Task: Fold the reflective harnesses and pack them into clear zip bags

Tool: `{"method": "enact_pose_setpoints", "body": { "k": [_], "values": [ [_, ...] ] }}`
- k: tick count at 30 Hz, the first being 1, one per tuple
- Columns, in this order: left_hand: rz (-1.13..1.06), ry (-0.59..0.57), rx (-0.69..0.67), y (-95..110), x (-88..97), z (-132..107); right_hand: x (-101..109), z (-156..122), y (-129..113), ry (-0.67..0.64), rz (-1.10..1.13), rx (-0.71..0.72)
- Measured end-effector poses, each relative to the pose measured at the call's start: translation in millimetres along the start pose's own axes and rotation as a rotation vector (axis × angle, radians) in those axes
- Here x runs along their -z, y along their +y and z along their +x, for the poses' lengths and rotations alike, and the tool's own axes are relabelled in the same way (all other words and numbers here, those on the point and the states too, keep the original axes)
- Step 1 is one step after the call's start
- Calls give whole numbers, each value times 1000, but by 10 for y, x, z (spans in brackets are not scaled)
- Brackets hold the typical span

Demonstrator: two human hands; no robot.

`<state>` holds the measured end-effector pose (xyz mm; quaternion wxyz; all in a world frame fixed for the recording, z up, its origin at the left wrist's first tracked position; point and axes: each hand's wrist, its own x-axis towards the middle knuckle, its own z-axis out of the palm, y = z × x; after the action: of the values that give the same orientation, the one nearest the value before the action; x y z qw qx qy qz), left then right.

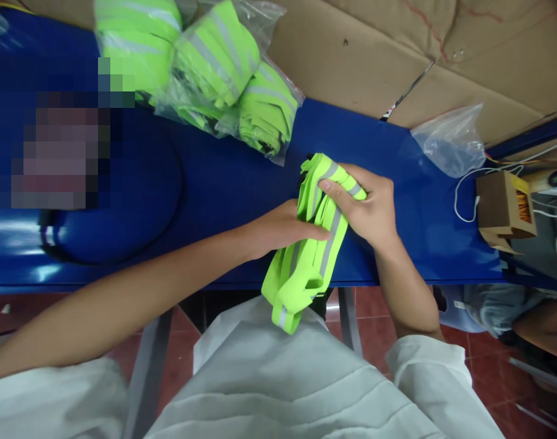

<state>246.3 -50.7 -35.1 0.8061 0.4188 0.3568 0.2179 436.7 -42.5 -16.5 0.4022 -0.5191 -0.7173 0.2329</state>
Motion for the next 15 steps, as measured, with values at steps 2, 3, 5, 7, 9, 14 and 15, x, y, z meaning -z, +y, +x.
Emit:
{"method": "enact_pose_setpoints", "body": {
  "k": [2, 3, 5, 7, 9, 14, 15],
  "values": [
    [25, 137, -90, -20, -34, 5, 14, 2, -7, 31, -33, 3],
    [50, 185, -151, -23, -46, 5, 24, 4, -10, 55, -48, 4],
    [162, 236, -264, -21, -53, 1, 48, 8, -16, 97, -76, 16],
    [288, 197, -274, -5, -36, -14, 83, 11, -22, 103, -94, 49],
    [298, 79, -162, 30, 4, -37, 127, 14, -30, 67, -81, 80],
    [166, -110, 46, 126, 57, -84, 172, 21, -46, -1, 13, 32],
    [153, -95, 22, 119, 36, -83, 155, 18, -51, 22, 9, 25]
  ]
}}
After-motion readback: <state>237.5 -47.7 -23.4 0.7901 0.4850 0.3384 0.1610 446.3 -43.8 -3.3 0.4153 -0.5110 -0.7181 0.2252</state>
